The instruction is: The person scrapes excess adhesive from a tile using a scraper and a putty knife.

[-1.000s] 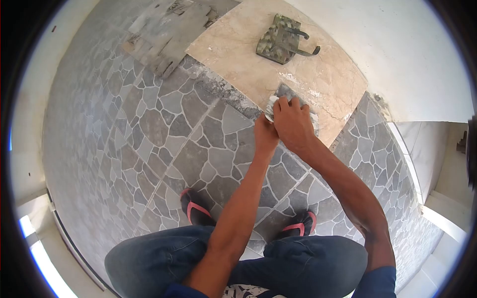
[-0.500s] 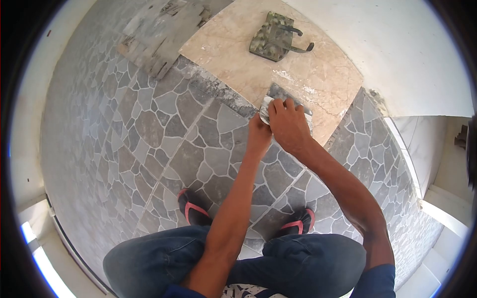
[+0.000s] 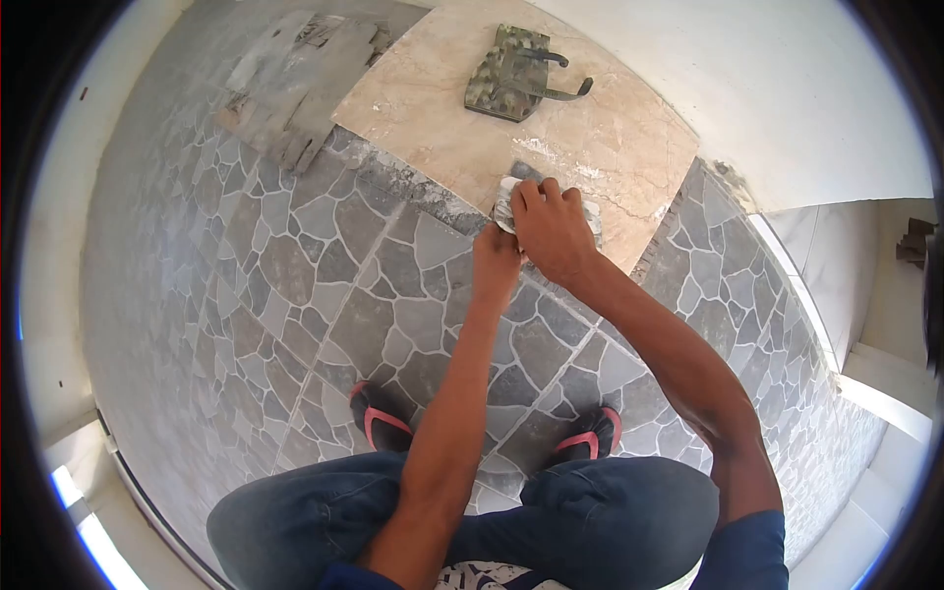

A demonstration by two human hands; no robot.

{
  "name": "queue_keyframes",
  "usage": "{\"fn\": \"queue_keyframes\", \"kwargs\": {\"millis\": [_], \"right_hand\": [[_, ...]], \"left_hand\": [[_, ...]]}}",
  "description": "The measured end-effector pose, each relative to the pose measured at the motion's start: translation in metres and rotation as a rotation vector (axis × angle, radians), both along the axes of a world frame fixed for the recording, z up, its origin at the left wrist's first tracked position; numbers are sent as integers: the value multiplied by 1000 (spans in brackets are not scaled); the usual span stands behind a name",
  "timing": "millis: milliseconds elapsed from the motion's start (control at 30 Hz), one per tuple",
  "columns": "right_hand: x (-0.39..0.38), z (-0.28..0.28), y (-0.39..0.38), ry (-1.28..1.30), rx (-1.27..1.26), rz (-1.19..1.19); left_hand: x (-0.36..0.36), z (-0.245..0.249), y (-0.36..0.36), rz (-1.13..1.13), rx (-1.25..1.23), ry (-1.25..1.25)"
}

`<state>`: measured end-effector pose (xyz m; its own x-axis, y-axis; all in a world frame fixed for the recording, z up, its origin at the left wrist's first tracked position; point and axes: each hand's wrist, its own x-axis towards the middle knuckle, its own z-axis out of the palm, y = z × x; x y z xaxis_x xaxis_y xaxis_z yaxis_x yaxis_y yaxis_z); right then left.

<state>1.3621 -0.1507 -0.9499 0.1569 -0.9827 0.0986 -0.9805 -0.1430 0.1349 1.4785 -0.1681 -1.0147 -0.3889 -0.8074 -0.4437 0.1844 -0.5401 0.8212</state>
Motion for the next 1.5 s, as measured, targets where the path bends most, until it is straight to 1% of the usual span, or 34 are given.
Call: {"fn": "queue_keyframes", "kwargs": {"millis": [33,100,133,167,233,333,433,467,533,567,600,733,833,933,1033,1133,1233,1333,1367,1467,1500], "right_hand": [[-11,1,-8,-46,18,-65],[-40,3,-24,-141,41,-204],[-52,12,-25,-303,5,-251],[-63,20,-21,-419,-54,-305],[-83,29,-4,-520,-155,-376],[-100,40,31,-672,-127,-475],[-96,51,65,-785,-122,-546],[-93,51,75,-835,-99,-581],[-87,43,88,-880,-109,-567],[-85,40,95,-901,-115,-567],[-81,45,98,-942,-67,-615],[-77,48,108,-981,-123,-624],[-81,51,115,-953,-137,-660],[-86,50,119,-992,-155,-664],[-86,58,120,-1027,-156,-666],[-77,64,116,-976,-161,-630],[-65,59,109,-912,-237,-438],[-51,52,103,-781,-196,-365],[-47,49,103,-738,-177,-342],[-35,32,103,-596,-99,-249],[-30,28,104,-555,-72,-223]], "left_hand": [[-4,5,2,63,73,24],[-10,15,11,137,-150,-291],[-11,20,15,174,-266,-444],[-8,25,18,173,-498,-581],[3,35,26,178,-952,-845],[9,51,28,-112,-1156,-943],[2,52,19,-380,-1254,-1153],[1,48,13,-411,-1301,-1166],[-3,42,3,-477,-1397,-1191],[-5,40,1,-509,-1373,-1186],[-7,45,-1,-542,-1349,-1180],[-6,71,-4,-660,-1216,-1103],[-3,81,-5,-620,-1222,-1027],[-10,91,-9,-426,-1381,-944],[-21,105,-15,-153,-1328,-903],[-22,95,-5,114,-779,-651],[-17,70,20,314,-233,-384],[-15,31,43,440,-78,-276],[-14,22,49,405,-54,-259],[-9,18,55,287,36,-202],[-9,28,52,232,80,-176]]}}
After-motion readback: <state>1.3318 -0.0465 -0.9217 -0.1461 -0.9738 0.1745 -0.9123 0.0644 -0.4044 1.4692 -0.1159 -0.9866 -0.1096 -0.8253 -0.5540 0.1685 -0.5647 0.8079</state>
